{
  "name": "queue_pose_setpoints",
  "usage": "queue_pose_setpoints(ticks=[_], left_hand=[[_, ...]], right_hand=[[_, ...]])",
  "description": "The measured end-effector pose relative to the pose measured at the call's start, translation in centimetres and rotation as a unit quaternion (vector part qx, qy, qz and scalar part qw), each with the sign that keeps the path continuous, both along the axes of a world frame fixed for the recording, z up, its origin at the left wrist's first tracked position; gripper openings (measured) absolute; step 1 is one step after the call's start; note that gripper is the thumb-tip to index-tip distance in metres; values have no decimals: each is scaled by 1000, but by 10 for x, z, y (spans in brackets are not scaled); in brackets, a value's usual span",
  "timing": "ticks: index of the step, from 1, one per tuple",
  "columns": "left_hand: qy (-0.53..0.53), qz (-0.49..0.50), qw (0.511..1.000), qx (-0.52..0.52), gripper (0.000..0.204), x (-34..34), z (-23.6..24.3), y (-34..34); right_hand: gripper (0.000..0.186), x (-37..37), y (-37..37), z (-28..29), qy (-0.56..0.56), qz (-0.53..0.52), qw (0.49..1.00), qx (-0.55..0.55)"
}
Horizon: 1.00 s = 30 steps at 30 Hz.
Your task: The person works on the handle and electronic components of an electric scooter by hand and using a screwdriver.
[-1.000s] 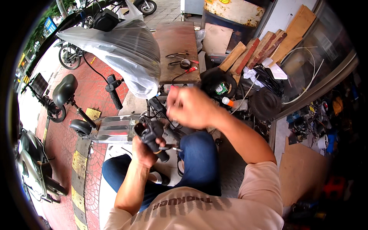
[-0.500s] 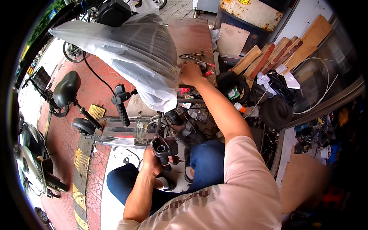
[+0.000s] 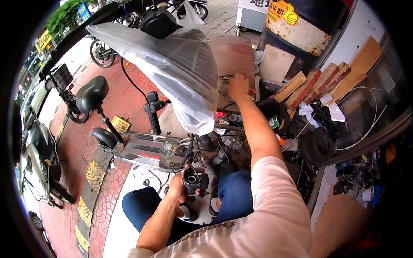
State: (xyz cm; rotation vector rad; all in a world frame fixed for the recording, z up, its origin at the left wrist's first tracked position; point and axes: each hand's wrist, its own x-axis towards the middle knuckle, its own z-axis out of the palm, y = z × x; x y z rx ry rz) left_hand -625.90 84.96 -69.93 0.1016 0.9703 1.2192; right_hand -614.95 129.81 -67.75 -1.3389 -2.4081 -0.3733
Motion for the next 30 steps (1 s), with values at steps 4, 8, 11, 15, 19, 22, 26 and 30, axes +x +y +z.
queue_pose_setpoints(ticks=[4, 8, 11, 15, 19, 22, 26, 30], left_hand=[[4, -1, 999, 37, 61, -5, 2, -4], [29, 36, 999, 11, 46, -7, 31, -15], [84, 40, 995, 42, 50, -6, 52, -22], [178, -68, 974, 124, 50, -13, 80, -32], [256, -145, 945, 145, 46, -23, 94, -47], [355, -187, 902, 160, 47, -22, 104, -57], [490, -212, 833, 143, 49, -33, 127, -66], [597, -210, 763, 131, 53, -42, 142, -77]], right_hand=[[16, 26, 0, 71, 305, -45, 950, 57], [14, 86, -66, 182, 386, 78, 911, 118], [16, 120, -151, 228, 302, 110, 945, 54], [18, 142, -263, 244, 69, 148, 980, -115], [21, 106, -345, 232, 68, 316, 902, -286], [20, 61, -375, 198, 163, 393, 819, -384], [15, 22, -383, 158, 178, 437, 792, -387], [13, 10, -389, 147, 240, 370, 711, -547]])
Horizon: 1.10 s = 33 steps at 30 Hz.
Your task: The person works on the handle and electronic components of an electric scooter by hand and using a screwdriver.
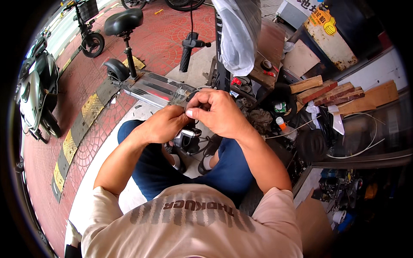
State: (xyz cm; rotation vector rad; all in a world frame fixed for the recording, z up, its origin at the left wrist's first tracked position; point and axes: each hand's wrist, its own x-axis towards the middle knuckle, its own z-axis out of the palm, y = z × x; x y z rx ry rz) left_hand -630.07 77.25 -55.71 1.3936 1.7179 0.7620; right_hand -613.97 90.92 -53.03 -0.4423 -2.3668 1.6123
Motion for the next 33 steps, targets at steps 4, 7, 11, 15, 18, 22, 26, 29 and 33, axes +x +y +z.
queue_pose_setpoints(ticks=[4, 7, 11, 15, 18, 22, 26, 29, 33], left_hand=[[100, 3, 995, -3, 59, -3, 7, -8], [111, 27, 993, -26, 65, -8, 10, -16], [-142, 118, 982, -23, 61, -13, 1, -23], [-442, 198, 875, -19, 58, -15, -7, -33], [-481, 253, 839, -23, 57, -7, -10, -40], [-484, 280, 829, -16, 47, -7, -21, -44], [-469, 268, 841, -29, 38, -14, -37, -43], [-475, 246, 844, -38, 43, -14, -40, -39], [-512, 235, 826, 19, 50, -12, -38, -39]], right_hand=[[17, -18, -8, -12, 37, 5, 993, -113], [15, -32, -12, -21, 32, -8, 993, -115], [6, -51, -16, -35, 168, -63, 976, -125], [7, -55, -16, -21, 199, -69, 962, -176], [9, -66, -11, -30, 94, -6, 982, -161], [20, -58, -4, -31, 6, 18, 970, -243], [17, -52, -5, -49, -38, 44, 967, -250], [10, -51, -15, -75, 20, 14, 945, -325], [10, -50, -20, -78, 80, -33, 931, -355]])
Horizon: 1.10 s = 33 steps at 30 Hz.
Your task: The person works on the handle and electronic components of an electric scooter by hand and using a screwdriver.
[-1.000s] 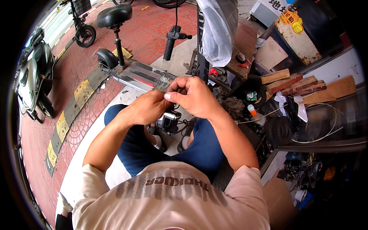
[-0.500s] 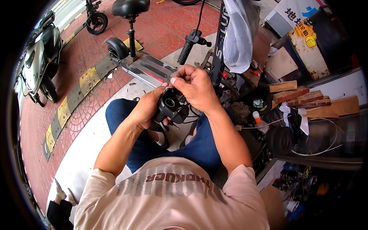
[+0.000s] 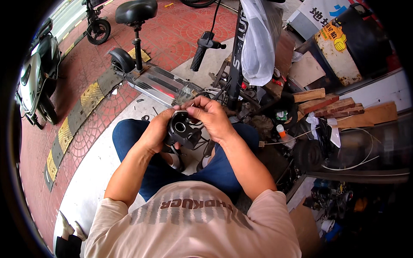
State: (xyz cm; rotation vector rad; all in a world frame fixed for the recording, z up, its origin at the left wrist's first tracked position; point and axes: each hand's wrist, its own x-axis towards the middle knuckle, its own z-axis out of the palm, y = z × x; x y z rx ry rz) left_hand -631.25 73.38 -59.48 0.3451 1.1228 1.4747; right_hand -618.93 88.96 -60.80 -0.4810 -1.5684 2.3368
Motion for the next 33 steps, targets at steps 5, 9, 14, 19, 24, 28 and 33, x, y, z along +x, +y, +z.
queue_pose_setpoints(ticks=[5, 9, 14, 19, 24, 28, 33], left_hand=[[-40, 24, 999, 1, 61, -11, -4, -5], [-94, 68, 993, 27, 58, -12, -8, 3], [-10, 76, 994, 78, 45, -3, -5, 2], [94, 115, 983, 108, 51, 6, -4, 3], [176, 136, 970, 99, 54, 8, -1, -1], [236, 151, 954, 109, 54, 10, -2, -3], [320, 197, 913, 155, 56, 12, -12, -2]], right_hand=[[12, 2, 23, 14, 29, -100, 993, 57], [20, 17, 33, 42, 6, -78, 979, 188], [20, 17, -3, 59, -51, 8, 956, 288], [11, 13, -11, 56, -85, 41, 972, 216], [11, 12, -13, 54, -62, 46, 982, 173], [13, 12, -12, 51, -41, 47, 990, 124], [10, 12, -17, 57, -59, 34, 987, 148]])
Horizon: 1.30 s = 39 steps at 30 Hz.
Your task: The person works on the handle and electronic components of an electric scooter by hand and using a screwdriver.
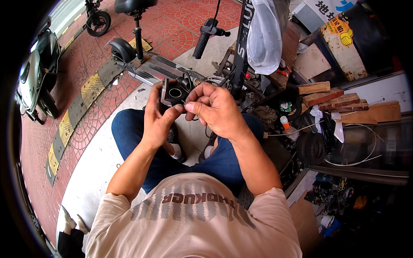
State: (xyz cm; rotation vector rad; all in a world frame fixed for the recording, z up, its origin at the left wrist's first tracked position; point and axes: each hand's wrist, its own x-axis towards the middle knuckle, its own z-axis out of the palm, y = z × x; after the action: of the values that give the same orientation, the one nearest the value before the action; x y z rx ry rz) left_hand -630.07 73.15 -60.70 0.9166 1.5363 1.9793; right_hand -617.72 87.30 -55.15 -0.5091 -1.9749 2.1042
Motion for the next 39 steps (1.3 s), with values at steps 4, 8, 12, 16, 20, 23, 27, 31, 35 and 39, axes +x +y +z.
queue_pose_setpoints(ticks=[4, 8, 12, 16, 20, 23, 27, 31, 35, 39], left_hand=[[90, 30, 995, 28, 60, 4, -5, -4], [229, 55, 972, 27, 64, -1, -16, -7], [-115, -18, 992, 51, 60, 11, -10, -4], [-287, -58, 952, 86, 55, 17, 0, -6], [-322, -65, 940, 91, 51, 14, -2, -5], [-359, -139, 918, 95, 51, 8, 5, -11], [-376, -125, 912, 104, 50, 11, 10, -12], [-388, -132, 903, 129, 49, 16, 13, -12], [-373, -119, 910, 135, 49, 13, 11, -14], [-342, -103, 925, 133, 50, 14, 14, -13]], right_hand=[[9, 4, 5, -1, 4, 16, 991, -132], [8, 5, -6, 3, 31, -25, 999, -3], [11, 1, -16, 1, 133, -61, 889, 434], [9, -2, -18, -1, 84, -50, 993, 61], [24, 5, -11, -17, 136, 0, 991, -5], [30, 6, -6, -25, 178, 31, 982, -51], [30, 6, -7, -24, 212, 70, 967, -124], [27, 6, -9, -28, 218, 69, 956, -186], [33, 10, -17, -23, 238, 54, 948, -203], [29, 10, -14, -29, 242, 43, 943, -224]])
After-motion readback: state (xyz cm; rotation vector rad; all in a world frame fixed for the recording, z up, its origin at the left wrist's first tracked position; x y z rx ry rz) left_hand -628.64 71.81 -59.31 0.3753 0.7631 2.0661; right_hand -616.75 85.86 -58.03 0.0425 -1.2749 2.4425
